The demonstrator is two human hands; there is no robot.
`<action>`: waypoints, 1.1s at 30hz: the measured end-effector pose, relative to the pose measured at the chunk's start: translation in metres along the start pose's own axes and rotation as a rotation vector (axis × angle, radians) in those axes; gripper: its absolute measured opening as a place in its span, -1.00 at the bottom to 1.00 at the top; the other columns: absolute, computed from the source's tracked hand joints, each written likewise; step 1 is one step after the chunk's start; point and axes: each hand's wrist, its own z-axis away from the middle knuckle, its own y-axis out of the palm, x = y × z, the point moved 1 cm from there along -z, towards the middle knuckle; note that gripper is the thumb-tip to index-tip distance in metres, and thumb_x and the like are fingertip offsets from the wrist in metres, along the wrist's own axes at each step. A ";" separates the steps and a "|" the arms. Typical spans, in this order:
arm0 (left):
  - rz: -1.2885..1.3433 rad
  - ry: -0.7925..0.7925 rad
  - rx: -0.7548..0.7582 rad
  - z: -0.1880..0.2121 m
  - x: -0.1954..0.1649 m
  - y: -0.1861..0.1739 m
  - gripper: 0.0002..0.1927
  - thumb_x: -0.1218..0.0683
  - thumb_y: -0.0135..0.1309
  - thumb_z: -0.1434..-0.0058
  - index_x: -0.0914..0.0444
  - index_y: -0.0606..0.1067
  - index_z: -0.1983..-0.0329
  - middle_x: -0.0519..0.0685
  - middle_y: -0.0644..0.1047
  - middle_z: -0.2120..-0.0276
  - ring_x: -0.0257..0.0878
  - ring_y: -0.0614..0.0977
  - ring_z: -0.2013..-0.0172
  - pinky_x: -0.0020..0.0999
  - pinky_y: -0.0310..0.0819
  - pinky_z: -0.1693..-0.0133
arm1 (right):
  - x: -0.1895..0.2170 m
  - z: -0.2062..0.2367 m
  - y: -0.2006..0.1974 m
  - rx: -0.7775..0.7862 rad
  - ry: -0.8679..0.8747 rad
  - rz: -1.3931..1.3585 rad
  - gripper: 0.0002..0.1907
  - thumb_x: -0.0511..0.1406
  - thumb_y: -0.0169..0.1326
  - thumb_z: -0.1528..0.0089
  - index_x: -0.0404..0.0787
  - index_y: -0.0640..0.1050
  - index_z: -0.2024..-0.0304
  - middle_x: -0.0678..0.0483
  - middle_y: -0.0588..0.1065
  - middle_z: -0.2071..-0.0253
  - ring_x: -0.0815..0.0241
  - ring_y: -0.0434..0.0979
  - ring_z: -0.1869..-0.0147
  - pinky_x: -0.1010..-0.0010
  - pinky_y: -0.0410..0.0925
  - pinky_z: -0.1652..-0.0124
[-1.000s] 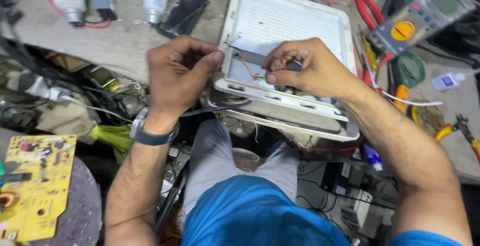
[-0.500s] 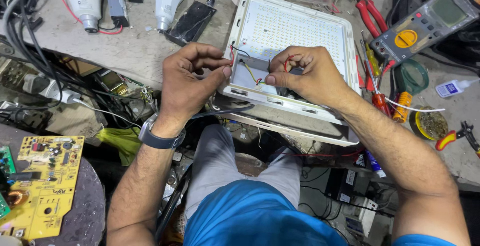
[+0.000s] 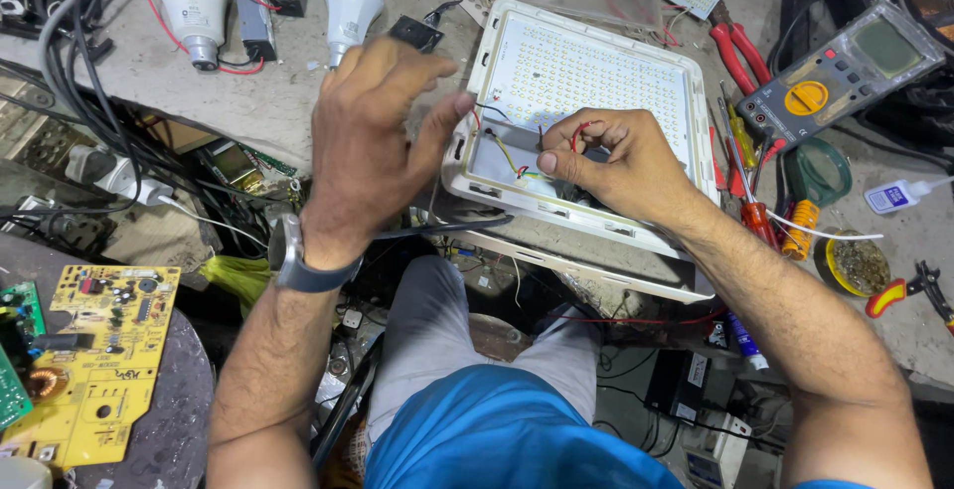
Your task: The person holds a green circuit board and places it into a white LED panel housing. They connect wires to the board, then use a soldering iron to solder components on the board. Finally, they wrap red electrical tape around the connected wires.
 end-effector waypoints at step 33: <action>-0.056 0.524 0.180 -0.029 -0.013 0.042 -0.88 0.15 0.12 -0.25 0.18 0.56 0.15 -0.08 0.52 0.19 -0.16 0.56 0.17 -0.26 0.54 0.24 | 0.031 -0.007 0.007 -0.155 -0.043 0.061 -0.81 -0.31 0.22 -0.29 -0.20 0.70 0.07 0.21 0.59 0.32 0.48 0.41 0.35 0.58 0.29 0.37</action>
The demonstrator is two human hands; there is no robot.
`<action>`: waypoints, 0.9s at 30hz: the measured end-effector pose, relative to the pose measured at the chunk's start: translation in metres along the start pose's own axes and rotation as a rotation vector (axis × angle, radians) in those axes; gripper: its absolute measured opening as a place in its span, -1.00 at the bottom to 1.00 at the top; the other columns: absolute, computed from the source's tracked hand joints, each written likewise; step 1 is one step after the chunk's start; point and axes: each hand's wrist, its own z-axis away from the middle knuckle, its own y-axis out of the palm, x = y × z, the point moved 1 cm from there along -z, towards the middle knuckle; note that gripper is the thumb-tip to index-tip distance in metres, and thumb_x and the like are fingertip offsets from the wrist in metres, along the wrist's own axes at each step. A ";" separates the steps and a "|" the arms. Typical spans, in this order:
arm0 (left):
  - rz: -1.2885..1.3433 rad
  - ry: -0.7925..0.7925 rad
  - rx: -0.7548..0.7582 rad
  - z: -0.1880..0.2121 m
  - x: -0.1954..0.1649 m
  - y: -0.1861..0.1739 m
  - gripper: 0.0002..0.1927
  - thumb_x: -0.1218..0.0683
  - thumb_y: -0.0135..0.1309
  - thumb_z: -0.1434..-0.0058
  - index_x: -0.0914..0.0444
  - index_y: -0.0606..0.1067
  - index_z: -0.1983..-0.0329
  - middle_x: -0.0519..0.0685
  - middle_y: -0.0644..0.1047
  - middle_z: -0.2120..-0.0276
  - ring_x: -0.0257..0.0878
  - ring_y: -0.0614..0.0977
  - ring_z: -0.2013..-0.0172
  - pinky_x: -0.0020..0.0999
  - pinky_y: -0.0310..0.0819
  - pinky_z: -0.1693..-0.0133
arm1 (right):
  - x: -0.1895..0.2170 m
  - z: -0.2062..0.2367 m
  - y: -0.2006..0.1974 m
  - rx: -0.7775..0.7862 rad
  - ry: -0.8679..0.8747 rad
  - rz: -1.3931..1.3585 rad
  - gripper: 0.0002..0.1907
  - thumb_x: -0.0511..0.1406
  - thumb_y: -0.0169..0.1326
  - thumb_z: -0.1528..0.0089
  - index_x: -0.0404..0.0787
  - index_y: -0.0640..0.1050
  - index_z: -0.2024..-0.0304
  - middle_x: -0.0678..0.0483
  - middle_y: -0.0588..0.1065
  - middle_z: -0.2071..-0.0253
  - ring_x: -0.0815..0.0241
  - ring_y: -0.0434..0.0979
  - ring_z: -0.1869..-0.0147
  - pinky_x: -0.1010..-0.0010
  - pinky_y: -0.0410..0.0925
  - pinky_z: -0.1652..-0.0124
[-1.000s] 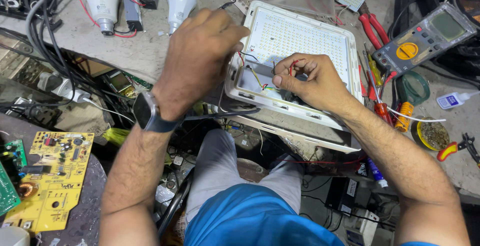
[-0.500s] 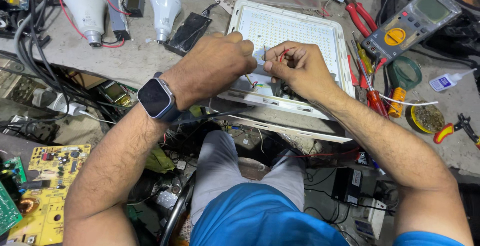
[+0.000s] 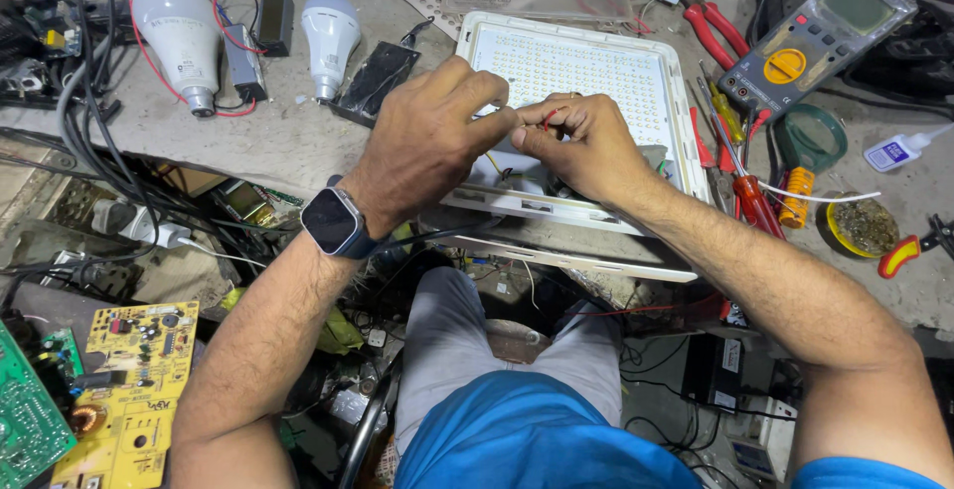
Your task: The person holds a green circuit board and places it into a white LED panel housing. They connect wires to the board, then use a soldering iron to solder components on the board. Finally, they wrap red electrical tape around the connected wires.
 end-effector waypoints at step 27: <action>-0.126 -0.281 0.094 -0.010 -0.021 -0.014 -0.81 0.11 0.17 -0.27 0.34 0.49 0.36 0.16 0.55 0.48 0.11 0.61 0.46 -0.01 0.48 0.41 | 0.028 -0.011 0.014 -0.044 -0.210 -0.174 -0.84 -0.30 0.30 -0.27 -0.20 0.71 0.12 0.08 0.68 0.26 0.44 0.52 0.29 0.57 0.41 0.24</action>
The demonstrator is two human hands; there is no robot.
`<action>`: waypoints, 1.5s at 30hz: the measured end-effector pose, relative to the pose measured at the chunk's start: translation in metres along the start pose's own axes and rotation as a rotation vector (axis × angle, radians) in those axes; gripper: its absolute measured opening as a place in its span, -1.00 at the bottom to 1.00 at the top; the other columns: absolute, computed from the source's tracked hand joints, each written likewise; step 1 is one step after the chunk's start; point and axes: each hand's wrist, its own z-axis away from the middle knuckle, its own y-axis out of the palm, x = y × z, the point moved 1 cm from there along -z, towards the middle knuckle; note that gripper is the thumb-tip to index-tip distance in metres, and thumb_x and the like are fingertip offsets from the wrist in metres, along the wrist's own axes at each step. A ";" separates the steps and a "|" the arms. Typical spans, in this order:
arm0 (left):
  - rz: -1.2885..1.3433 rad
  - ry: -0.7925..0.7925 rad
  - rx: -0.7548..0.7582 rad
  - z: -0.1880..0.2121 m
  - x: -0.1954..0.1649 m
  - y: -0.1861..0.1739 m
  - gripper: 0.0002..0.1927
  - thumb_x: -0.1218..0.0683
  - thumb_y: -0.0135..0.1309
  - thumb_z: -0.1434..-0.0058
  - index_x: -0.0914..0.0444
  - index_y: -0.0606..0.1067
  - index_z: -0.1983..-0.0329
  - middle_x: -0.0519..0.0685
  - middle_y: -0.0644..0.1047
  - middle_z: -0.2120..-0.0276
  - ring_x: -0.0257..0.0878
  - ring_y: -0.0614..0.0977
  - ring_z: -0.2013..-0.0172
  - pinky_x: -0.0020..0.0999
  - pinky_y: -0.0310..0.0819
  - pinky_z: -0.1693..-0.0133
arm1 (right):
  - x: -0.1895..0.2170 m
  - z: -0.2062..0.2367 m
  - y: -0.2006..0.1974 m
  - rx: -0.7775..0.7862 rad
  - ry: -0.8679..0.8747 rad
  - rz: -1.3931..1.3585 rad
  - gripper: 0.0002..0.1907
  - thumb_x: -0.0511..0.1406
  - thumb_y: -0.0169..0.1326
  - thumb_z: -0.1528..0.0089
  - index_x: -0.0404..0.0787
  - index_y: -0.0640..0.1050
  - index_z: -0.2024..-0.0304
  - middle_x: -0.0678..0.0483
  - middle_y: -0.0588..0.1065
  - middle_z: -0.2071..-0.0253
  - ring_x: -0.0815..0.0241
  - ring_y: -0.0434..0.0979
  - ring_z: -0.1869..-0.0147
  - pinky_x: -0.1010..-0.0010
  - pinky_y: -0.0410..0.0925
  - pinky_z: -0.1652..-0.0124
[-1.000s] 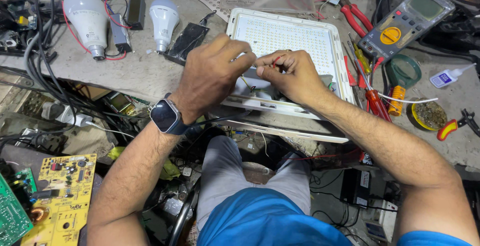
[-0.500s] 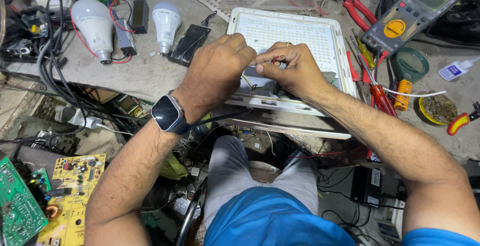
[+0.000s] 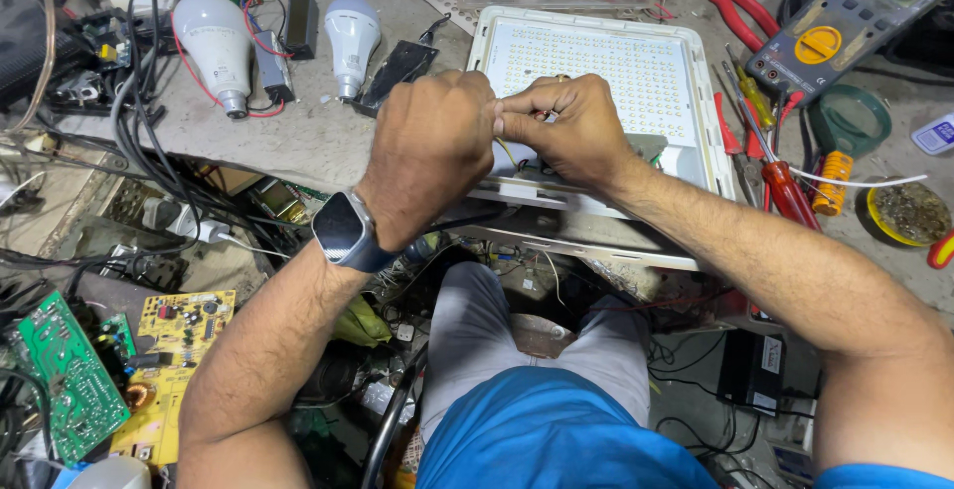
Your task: The person holds a green circuit board and places it into a white LED panel housing. They connect wires to the board, then use a soldering iron to solder components on the board. Finally, they wrap red electrical tape around the connected wires.
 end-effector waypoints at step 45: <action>-0.399 0.539 0.264 0.016 0.039 -0.014 -0.85 0.03 0.19 -0.28 0.17 0.53 0.36 -0.14 0.46 0.37 -0.27 0.48 0.29 -0.40 0.35 0.44 | -0.015 -0.022 0.017 0.144 -0.243 0.195 -0.93 -0.36 0.29 -0.27 -0.26 0.68 0.23 0.02 0.64 0.35 0.25 0.69 0.28 0.49 0.56 0.29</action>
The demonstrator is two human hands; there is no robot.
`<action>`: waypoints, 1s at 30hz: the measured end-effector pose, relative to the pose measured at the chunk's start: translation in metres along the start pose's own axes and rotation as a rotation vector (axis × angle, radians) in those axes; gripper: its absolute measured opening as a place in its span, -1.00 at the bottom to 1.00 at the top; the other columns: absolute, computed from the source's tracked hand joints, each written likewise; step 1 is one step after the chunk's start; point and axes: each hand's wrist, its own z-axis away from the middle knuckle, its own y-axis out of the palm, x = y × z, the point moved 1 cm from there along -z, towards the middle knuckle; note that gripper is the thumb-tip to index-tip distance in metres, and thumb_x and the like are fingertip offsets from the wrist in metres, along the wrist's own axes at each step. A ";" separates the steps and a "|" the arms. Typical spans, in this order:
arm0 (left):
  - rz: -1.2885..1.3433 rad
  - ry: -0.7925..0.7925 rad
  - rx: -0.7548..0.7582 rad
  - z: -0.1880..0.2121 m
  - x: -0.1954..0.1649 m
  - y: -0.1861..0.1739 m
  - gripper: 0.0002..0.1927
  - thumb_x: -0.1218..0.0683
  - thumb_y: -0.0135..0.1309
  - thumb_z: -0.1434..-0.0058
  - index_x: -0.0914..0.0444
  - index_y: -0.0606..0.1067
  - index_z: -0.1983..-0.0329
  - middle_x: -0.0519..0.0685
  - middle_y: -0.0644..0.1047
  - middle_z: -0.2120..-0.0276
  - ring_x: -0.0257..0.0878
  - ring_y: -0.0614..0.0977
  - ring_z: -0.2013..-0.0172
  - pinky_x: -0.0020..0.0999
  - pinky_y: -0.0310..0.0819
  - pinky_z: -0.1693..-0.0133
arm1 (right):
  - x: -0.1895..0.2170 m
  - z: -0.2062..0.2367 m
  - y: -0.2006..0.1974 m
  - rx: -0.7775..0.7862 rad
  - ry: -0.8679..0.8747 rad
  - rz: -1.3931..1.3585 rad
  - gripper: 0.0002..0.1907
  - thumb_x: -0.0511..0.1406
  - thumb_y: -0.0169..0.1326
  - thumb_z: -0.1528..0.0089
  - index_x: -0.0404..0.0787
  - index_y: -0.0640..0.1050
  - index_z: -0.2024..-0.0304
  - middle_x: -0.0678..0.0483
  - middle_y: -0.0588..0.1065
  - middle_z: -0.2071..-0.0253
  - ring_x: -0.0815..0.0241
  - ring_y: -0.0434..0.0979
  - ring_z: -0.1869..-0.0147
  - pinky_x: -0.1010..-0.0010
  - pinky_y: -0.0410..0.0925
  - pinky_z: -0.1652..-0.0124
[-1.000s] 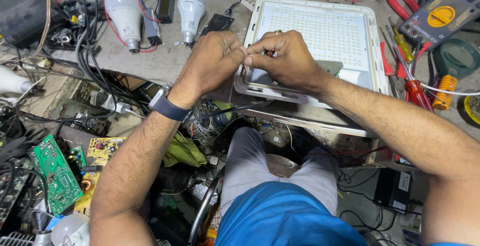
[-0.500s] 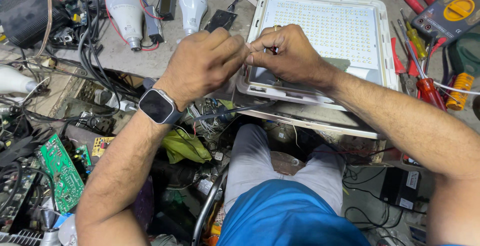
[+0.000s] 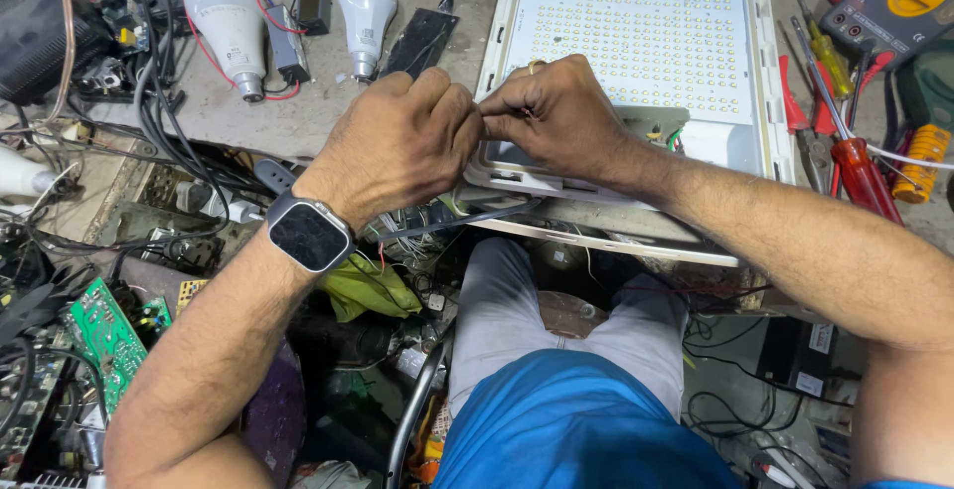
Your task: The person holds a green circuit board and places it into a white LED panel housing. They connect wires to the board, then use a soldering iron to solder components on the board. Finally, they wrap red electrical tape around the connected wires.
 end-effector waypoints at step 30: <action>-0.024 0.039 -0.082 0.007 0.003 0.000 -0.88 0.05 0.20 -0.24 0.16 0.61 0.20 -0.13 0.54 0.19 -0.27 0.49 0.23 -0.40 0.33 0.40 | -0.009 0.000 -0.007 0.063 -0.030 0.042 -0.92 -0.34 0.23 -0.29 -0.23 0.67 0.26 0.14 0.55 0.47 0.35 0.56 0.44 0.48 0.42 0.44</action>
